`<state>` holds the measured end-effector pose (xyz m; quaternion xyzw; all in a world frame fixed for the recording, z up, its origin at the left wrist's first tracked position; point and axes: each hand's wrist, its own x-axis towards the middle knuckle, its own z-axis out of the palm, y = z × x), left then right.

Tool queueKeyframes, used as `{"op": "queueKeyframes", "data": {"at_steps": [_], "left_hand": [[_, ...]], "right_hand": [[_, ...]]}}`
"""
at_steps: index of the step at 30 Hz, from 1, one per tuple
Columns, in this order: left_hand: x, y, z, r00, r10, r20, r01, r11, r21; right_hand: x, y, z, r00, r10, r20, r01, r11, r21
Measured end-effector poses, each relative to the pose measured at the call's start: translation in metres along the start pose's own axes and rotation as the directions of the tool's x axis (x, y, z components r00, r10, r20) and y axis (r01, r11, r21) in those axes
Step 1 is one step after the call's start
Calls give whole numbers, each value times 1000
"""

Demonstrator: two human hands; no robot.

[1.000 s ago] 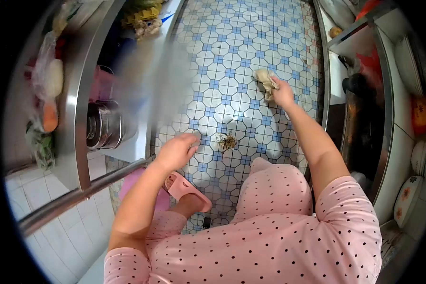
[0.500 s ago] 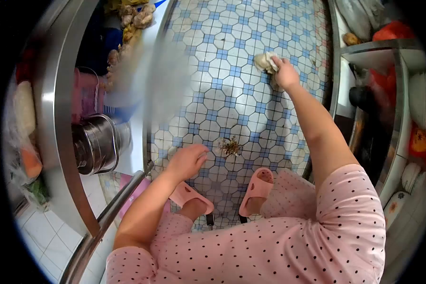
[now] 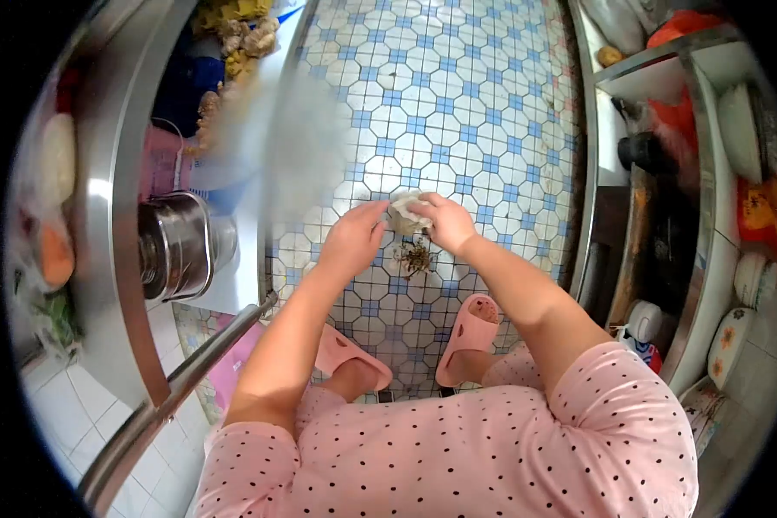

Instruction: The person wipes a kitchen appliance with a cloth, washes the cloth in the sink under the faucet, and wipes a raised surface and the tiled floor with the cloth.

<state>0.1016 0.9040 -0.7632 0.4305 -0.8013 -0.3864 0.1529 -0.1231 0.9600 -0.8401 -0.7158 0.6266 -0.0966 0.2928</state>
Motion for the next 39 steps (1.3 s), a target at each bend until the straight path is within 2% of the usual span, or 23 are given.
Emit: {"op": "queueKeyframes", "data": {"at_steps": [4,5,7,8,10,11,14,15,18,19,22,23,24,25,27,28,29,32,33,35,36,38,39], "left_hand": [[-11,35,-14,999,-5,-46,7,999,52],[-11,41,-18,997,52,-62,-50,998,31],[-19,48,-18,984,157,-85,-159,987,-16],[-20,51,-17,992,122,-30,-123,992,-36],[-28,79,-29,996,45,83,-40,997,-67],[-34,104,-42,956,-166,243,197,975,-108],[-44,122,-45,954,-206,216,260,930,-261],[-47,130,-47,941,-168,293,316,741,-592],[-77,166,-59,925,-338,172,328,483,-812],[-81,163,-61,929,-336,156,322,525,-788],[-112,190,-79,940,-322,110,252,443,-860],[-124,203,-86,933,-345,102,228,346,-910],[-127,198,-87,944,-327,40,168,373,-913],[-129,187,-85,951,-307,-18,111,397,-911],[-133,173,-93,963,-258,-76,39,412,-910],[-137,172,-99,965,-256,-54,57,409,-911],[-141,172,-102,965,-260,-24,85,401,-912],[-145,166,-92,954,-297,27,146,386,-911],[-146,163,-87,951,-304,63,184,386,-904],[-137,148,-72,939,-311,146,271,409,-872],[-131,134,-61,924,-346,163,322,474,-820],[-116,94,-40,890,-420,174,412,584,-699],[-106,59,-27,862,-484,149,477,676,-561]], "right_hand": [[-23,-19,-33,974,175,-143,-169,984,49],[-32,-22,-41,988,36,-152,-43,998,-41],[-48,-43,-57,996,19,-90,-21,999,-25],[-55,-52,-64,998,8,-62,-10,1000,-20],[-72,-78,-76,958,-160,-240,168,986,17],[-80,-91,-84,927,-211,-312,226,974,13],[-100,-120,-104,834,-314,-454,311,947,-84],[-108,-129,-111,807,-335,-486,321,940,-115],[-128,-153,-122,713,-383,-587,346,921,-181],[-137,-167,-126,690,-385,-614,346,919,-188],[-148,-200,-128,646,-356,-675,374,919,-128],[-151,-217,-125,640,-326,-696,370,924,-92],[-154,-230,-122,637,-292,-714,367,929,-53],[-158,-238,-118,736,-250,-630,340,940,25],[-167,-257,-114,769,-264,-582,400,909,117],[-171,-261,-112,788,-267,-555,420,892,168],[-171,-253,-107,850,-272,-451,442,835,328],[-172,-232,-105,900,-311,-305,432,722,541],[-176,-229,-113,931,-312,-192,341,544,767],[-195,-223,-138,969,-197,-147,243,851,466],[-206,-219,-149,983,-131,-130,164,945,284],[-233,-199,-165,987,-105,-122,131,965,228],[-242,-191,-174,989,-95,-117,117,973,199]]}}
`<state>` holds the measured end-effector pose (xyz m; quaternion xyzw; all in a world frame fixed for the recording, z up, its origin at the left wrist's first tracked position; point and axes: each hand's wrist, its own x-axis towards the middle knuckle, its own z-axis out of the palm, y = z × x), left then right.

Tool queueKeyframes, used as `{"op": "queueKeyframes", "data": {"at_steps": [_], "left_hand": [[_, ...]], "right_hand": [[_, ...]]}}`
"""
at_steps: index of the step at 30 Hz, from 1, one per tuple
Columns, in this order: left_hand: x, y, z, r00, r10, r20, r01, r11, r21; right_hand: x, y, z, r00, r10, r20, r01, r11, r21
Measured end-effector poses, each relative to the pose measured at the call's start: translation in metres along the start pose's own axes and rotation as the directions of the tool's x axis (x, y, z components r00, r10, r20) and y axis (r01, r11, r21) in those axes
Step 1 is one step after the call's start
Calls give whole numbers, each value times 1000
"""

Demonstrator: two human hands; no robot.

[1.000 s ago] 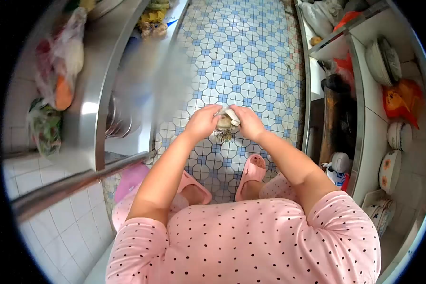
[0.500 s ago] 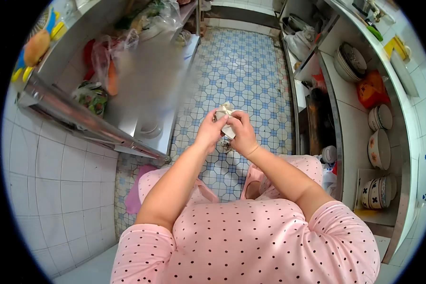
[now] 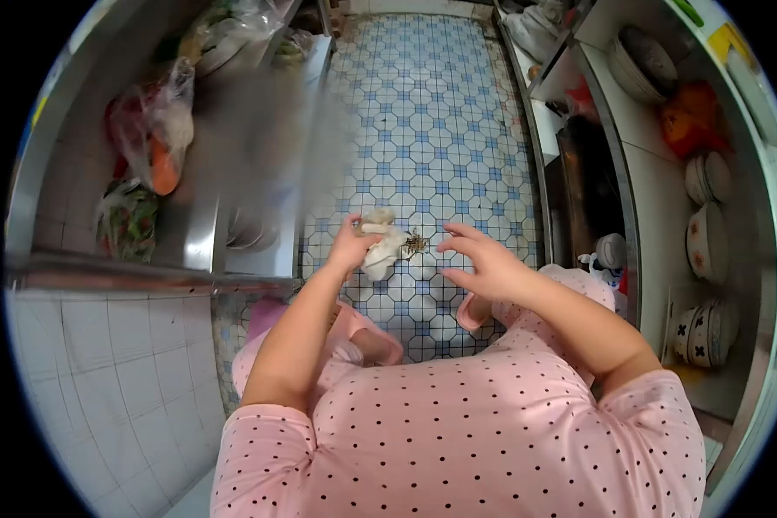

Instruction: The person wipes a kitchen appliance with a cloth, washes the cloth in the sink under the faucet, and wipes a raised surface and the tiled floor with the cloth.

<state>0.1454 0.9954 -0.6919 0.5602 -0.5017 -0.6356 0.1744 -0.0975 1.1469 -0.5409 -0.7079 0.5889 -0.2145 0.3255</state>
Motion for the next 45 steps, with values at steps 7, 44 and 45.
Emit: {"op": "queueKeyframes", "data": {"at_steps": [7,44,45], "left_hand": [[125,-64,-61,892,223,-393,-32,899,436],[275,-137,-63,607,498,-620,-72,811,580],[283,-129,-68,484,522,-702,40,788,614]], "right_hand": [[12,20,-46,984,110,142,-79,975,-207],[41,121,-82,769,545,334,-615,772,158],[40,124,-81,763,558,327,-628,759,170]]}}
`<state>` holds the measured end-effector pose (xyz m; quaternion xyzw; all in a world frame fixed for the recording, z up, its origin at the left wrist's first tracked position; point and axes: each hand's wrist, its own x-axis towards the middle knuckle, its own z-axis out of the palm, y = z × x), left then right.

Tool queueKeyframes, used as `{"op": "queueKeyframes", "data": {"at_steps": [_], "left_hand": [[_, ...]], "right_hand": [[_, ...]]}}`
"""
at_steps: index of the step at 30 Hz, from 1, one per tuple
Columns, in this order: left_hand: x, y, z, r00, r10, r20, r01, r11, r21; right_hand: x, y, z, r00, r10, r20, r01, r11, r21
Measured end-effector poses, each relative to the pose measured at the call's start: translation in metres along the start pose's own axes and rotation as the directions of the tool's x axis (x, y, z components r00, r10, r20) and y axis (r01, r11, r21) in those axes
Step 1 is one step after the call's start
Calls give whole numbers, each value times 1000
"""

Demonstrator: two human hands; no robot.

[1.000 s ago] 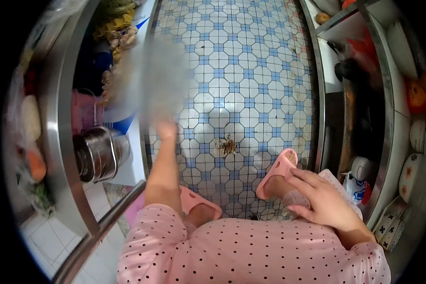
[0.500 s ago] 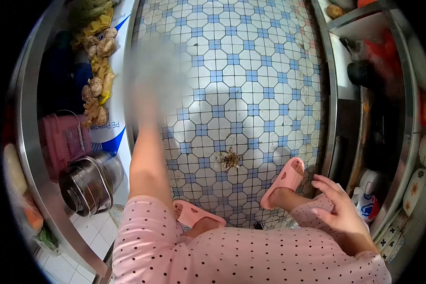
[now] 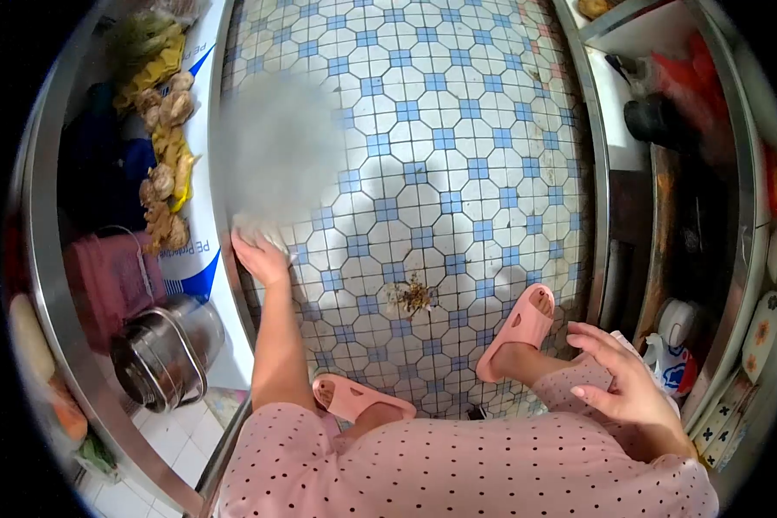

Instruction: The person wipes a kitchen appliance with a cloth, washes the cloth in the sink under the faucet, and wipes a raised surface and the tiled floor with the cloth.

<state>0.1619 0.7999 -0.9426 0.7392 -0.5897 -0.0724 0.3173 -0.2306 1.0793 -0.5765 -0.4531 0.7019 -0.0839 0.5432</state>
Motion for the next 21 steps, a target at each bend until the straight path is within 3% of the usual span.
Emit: {"op": "queueKeyframes", "data": {"at_steps": [2,5,6,7,8,9,11,12,13,14,15,16,18,21], "left_hand": [[30,30,20,976,152,157,-166,983,81],[78,87,84,950,166,266,-116,974,-193],[103,96,121,913,230,336,-221,973,-64],[125,96,158,810,522,268,-516,851,-99],[117,146,145,810,349,471,-289,937,-198],[103,210,126,727,191,659,-38,970,-239],[71,234,148,553,345,758,-241,938,-251],[42,241,153,402,491,773,-139,867,-479],[3,242,146,405,520,752,-323,851,-414],[-29,243,141,273,525,806,-329,838,-434],[-63,217,139,131,849,512,-629,470,-619],[-91,209,113,78,733,676,-512,612,-603],[-137,176,65,-1,796,605,-388,558,-734],[-126,168,0,-97,725,682,-245,647,-723]], "right_hand": [[3,-1,-1,999,46,24,-47,999,15],[9,-2,-3,997,66,45,-69,996,57],[9,-2,-3,996,70,55,-74,995,70],[10,-1,-4,996,78,45,-81,995,66],[10,1,-3,996,84,37,-86,994,65],[11,3,-2,996,84,25,-86,994,67],[12,4,-1,996,83,26,-84,995,60],[10,3,0,996,81,25,-83,995,59],[8,1,0,997,68,21,-69,996,53],[6,-2,-1,999,53,14,-53,997,47],[3,-5,-2,999,34,6,-35,999,39],[-1,-8,-3,1000,11,-5,-11,999,36],[-10,-14,-1,999,-39,-20,39,999,32],[-25,-20,3,991,-133,-8,133,991,-17]]}}
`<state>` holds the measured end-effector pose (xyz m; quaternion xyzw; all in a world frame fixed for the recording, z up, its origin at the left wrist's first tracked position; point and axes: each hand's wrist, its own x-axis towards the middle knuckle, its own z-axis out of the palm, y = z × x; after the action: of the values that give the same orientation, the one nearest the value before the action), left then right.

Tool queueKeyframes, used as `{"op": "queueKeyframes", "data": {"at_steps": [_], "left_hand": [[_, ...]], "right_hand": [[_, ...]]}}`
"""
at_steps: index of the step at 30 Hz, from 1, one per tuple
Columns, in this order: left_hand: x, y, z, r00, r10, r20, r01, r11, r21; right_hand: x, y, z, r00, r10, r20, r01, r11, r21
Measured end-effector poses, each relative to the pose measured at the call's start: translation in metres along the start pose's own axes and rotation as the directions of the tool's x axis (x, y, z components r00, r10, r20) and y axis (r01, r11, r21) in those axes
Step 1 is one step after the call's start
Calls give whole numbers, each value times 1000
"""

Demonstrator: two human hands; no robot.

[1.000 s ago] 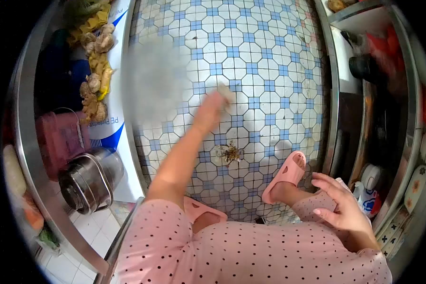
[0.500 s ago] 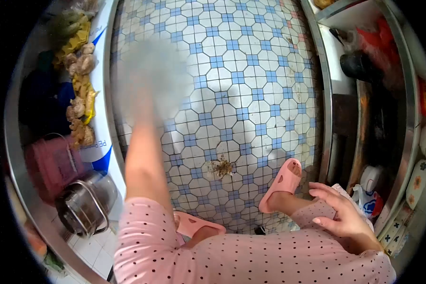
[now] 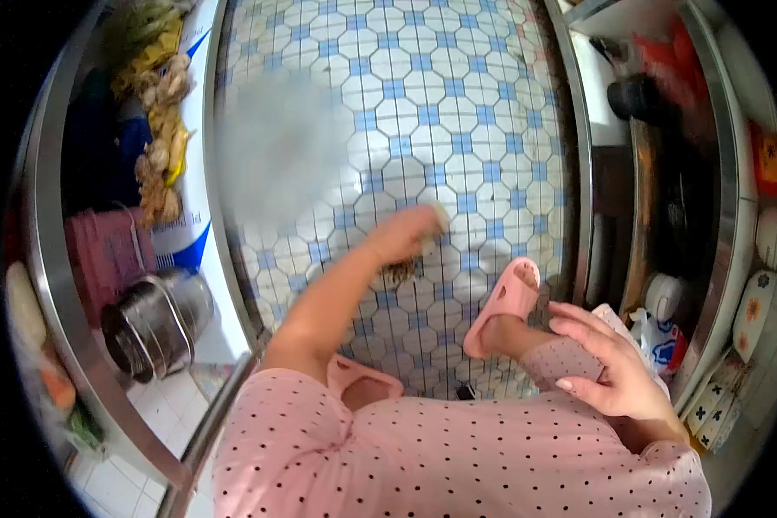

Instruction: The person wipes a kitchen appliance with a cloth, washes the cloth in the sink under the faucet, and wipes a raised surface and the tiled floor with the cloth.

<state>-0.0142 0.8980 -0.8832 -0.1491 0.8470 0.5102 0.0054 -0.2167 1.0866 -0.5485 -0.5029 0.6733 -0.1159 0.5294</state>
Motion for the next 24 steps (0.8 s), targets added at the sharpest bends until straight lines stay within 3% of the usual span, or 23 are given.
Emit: {"op": "queueKeyframes", "data": {"at_steps": [2,4,5,8,10,11,12,14,17,18,20,22,24], "left_hand": [[-39,-44,-16,930,-57,-364,51,998,-27],[-72,-32,-77,788,-235,-568,411,889,203],[-97,-78,-79,671,-180,-719,458,863,211],[-114,-82,-39,647,-351,-677,470,883,-9],[-102,-78,26,736,-201,-646,389,907,161],[-98,-49,46,777,-192,-599,291,954,71],[-94,-31,59,824,-55,-564,129,987,92],[-101,-15,108,817,-130,-562,178,984,31],[-121,14,128,898,-133,-420,124,991,-48],[-129,19,121,885,-266,-383,218,962,-163],[-132,-9,101,763,-238,-601,317,948,27],[-122,23,40,691,-249,-678,375,926,42],[-99,7,17,680,-231,-696,432,893,127]], "right_hand": [[-11,-3,5,1000,-22,-7,22,1000,22],[-22,0,14,998,-45,-43,47,998,44],[-27,3,20,997,-56,-45,58,998,32],[-41,7,38,995,-95,-42,95,995,-13],[-50,4,49,992,-124,-35,123,991,-45],[-54,3,53,988,-152,-39,149,986,-73],[-58,1,58,982,-181,-44,176,979,-104],[-67,-1,66,974,-221,-58,208,963,-169],[-78,-4,74,958,-274,-81,256,950,-179],[-82,-2,78,952,-284,-111,262,948,-180],[-88,-1,79,952,-284,-112,263,949,-172],[-92,4,87,956,-278,-90,262,952,-155],[-95,11,93,960,-274,-56,263,953,-152]]}}
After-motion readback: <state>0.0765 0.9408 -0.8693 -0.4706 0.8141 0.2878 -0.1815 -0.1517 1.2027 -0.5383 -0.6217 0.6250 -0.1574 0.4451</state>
